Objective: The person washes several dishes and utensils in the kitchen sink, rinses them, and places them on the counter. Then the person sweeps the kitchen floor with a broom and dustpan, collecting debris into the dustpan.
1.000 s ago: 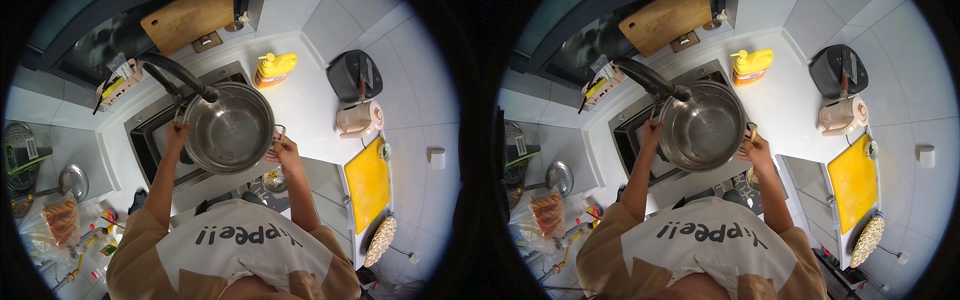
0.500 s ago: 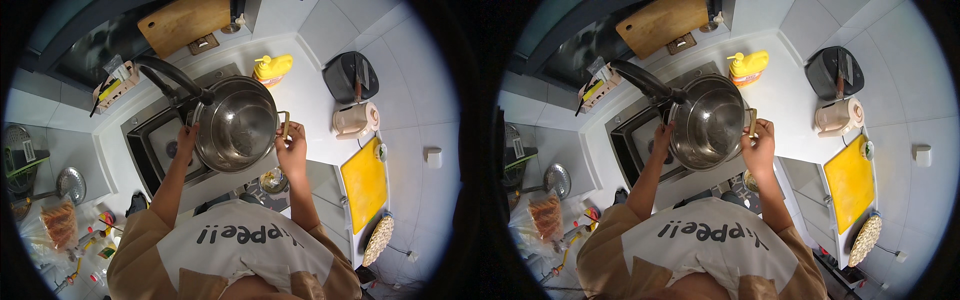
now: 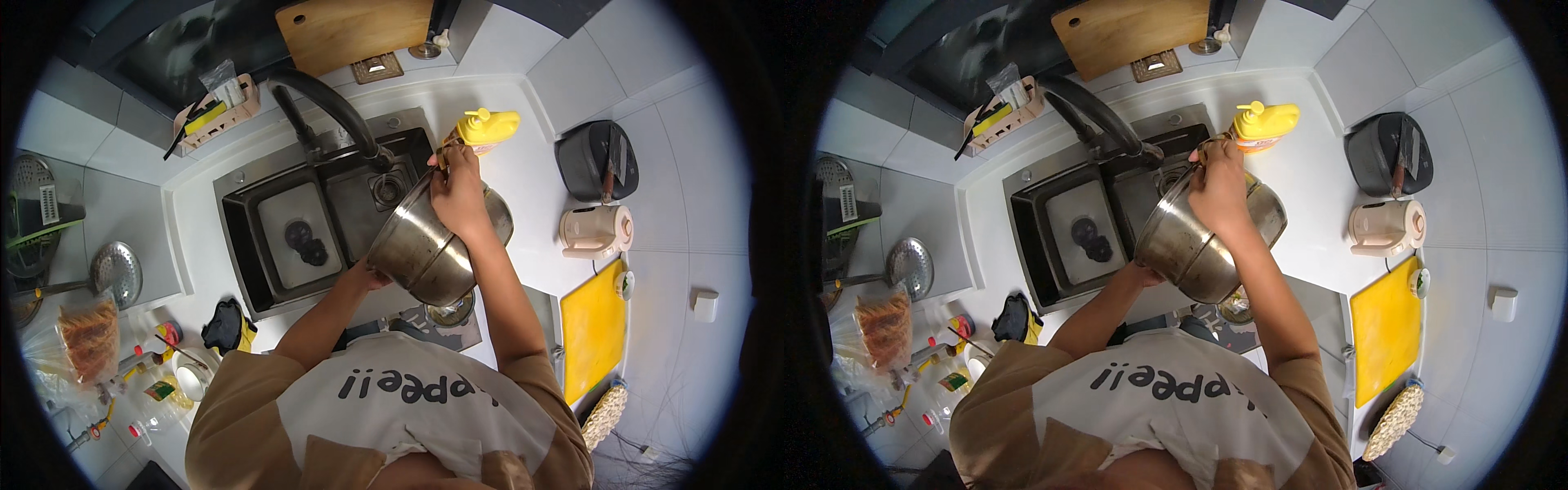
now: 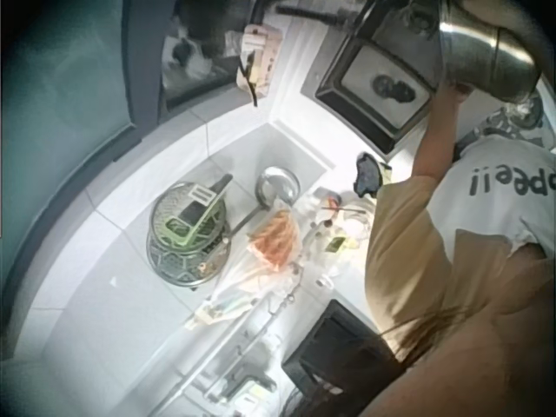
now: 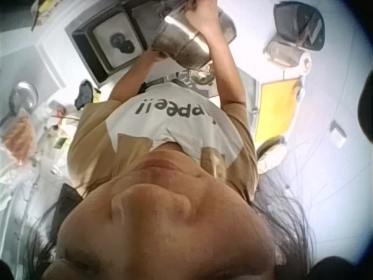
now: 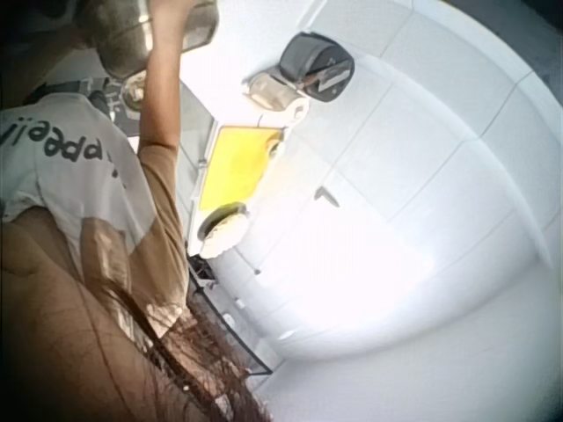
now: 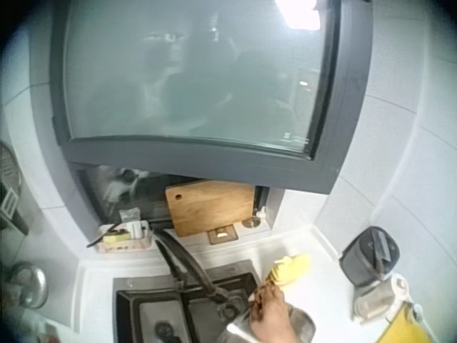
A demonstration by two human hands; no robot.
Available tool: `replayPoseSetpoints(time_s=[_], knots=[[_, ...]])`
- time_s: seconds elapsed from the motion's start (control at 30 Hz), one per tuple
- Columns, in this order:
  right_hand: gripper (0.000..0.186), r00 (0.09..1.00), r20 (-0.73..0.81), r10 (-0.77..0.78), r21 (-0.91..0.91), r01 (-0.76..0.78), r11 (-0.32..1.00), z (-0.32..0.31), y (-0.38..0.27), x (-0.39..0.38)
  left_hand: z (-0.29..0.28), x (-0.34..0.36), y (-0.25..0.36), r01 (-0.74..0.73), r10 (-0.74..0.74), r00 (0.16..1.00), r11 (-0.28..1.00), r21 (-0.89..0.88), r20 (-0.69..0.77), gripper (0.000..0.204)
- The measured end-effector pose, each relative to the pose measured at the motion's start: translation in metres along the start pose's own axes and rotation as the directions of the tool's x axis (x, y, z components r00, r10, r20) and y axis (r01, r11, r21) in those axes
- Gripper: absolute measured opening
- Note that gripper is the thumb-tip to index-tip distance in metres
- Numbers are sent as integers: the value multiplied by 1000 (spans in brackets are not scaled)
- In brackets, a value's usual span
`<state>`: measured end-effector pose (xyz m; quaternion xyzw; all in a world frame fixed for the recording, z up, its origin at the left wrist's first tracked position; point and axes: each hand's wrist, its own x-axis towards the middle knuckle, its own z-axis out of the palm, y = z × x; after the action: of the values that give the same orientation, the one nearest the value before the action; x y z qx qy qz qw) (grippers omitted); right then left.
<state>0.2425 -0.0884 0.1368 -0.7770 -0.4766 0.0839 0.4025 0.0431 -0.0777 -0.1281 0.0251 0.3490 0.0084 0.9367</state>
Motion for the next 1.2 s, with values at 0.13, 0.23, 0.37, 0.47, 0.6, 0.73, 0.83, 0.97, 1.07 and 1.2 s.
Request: replayPoseSetpoints(time_s=[0.13, 0.23, 0.37, 0.47, 0.6, 0.73, 0.83, 0.97, 1.07, 1.2], knots=[[24, 1000, 17, 5, 27, -6, 1000, 7, 2, 4, -1, -3, 8, 42, -46, 984, 999, -23, -173, 28], [24, 999, 33, 30, 58, -31, 998, 7, 3, 1, 0, -14, 13, 68, -63, 973, 998, 17, -224, 27], [20, 999, -50, -2, 119, 8, 993, -4, 5, -15, 0, -24, 13, 84, -33, 938, 988, 132, -346, 25], [18, 988, -19, 151, 210, -144, 967, -25, 11, -35, 2, -28, 14, 89, 15, 934, 957, 274, -357, 29], [21, 974, -33, 225, 295, -206, 933, -36, 21, -58, 6, -46, 29, -27, 100, 951, 970, 244, -294, 34], [15, 946, 20, 325, 521, -287, 804, -30, 35, -70, 6, -80, 69, -147, 428, 824, 793, 591, -370, 30], [16, 949, 3, 316, 196, -310, 930, -23, 55, -73, 9, -95, 96, -178, 622, 697, 632, 754, -357, 34], [17, 791, 157, 591, 418, -596, 686, 3, 87, -78, 12, -100, 116, -137, 730, 593, 509, 850, -341, 41], [22, 699, 256, 668, 431, -701, 568, 17, 115, -80, 7, -91, 117, -120, 746, 585, 467, 876, -318, 38], [31, 590, 354, 726, 564, -754, 337, 38, 147, -85, -9, -71, 116, -83, 727, 598, 475, 876, -338, 34]])
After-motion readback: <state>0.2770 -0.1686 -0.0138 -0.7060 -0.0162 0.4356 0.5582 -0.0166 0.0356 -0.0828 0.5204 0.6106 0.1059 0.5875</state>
